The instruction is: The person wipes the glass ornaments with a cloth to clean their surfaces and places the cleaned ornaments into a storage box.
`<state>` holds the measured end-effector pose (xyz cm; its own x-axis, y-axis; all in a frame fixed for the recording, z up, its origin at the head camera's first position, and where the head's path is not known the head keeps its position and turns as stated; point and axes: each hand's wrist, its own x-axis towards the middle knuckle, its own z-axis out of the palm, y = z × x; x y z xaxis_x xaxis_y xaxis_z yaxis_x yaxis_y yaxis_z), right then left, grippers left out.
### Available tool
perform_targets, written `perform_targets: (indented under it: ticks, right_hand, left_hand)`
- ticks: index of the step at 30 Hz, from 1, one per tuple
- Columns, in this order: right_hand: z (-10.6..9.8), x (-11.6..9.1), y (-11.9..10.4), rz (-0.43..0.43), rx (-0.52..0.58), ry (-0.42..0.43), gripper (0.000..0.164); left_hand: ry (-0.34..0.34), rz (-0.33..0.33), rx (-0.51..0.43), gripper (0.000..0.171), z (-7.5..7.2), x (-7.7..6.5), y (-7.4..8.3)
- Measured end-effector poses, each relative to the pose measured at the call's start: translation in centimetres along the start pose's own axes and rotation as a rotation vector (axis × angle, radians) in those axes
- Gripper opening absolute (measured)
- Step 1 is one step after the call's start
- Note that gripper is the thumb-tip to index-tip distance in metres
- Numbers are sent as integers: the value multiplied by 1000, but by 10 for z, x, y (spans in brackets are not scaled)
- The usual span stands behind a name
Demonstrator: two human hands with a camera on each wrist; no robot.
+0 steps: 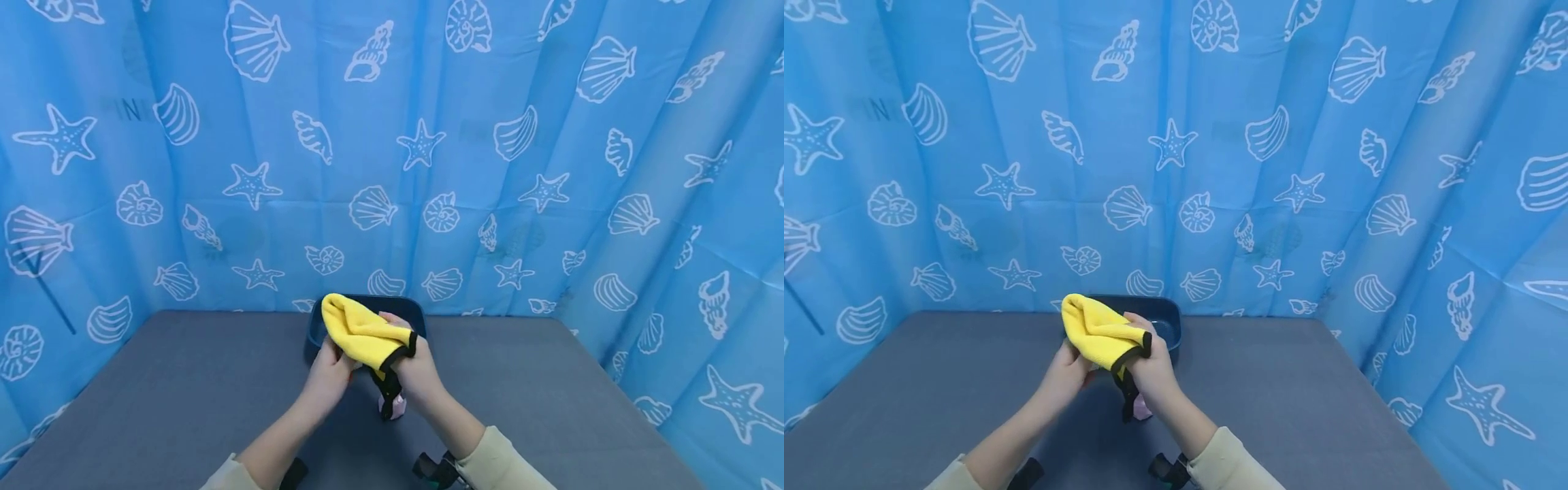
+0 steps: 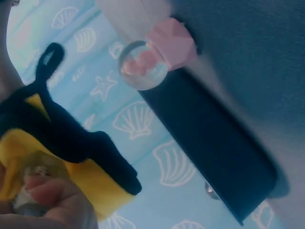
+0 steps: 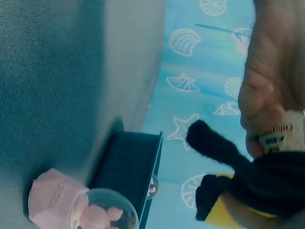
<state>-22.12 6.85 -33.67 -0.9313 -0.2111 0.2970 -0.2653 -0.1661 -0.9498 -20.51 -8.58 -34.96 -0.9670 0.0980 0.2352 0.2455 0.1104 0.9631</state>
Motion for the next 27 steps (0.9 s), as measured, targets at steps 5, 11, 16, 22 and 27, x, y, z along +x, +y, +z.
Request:
perform_targets:
  ticks: [5, 11, 16, 22, 27]
  right_hand:
    - [5, 0, 2, 5, 22, 38, 26]
    - [0, 0, 2, 48, 26, 143, 20]
    - [-8, 2, 3, 113, 3, 174, 23]
    - [-15, 5, 6, 204, 71, 140, 32]
    - [-13, 2, 4, 256, 236, 17, 43]
  left_hand:
    - [-101, 102, 23, 47, 3, -5, -4]
    - [-174, 97, 65, 54, 4, -7, -9]
    - [-174, 105, 160, 47, 4, -9, -11]
    - [-108, 147, 22, 31, 1, -10, -9]
    - [-6, 192, -2, 33, 1, -6, -8]
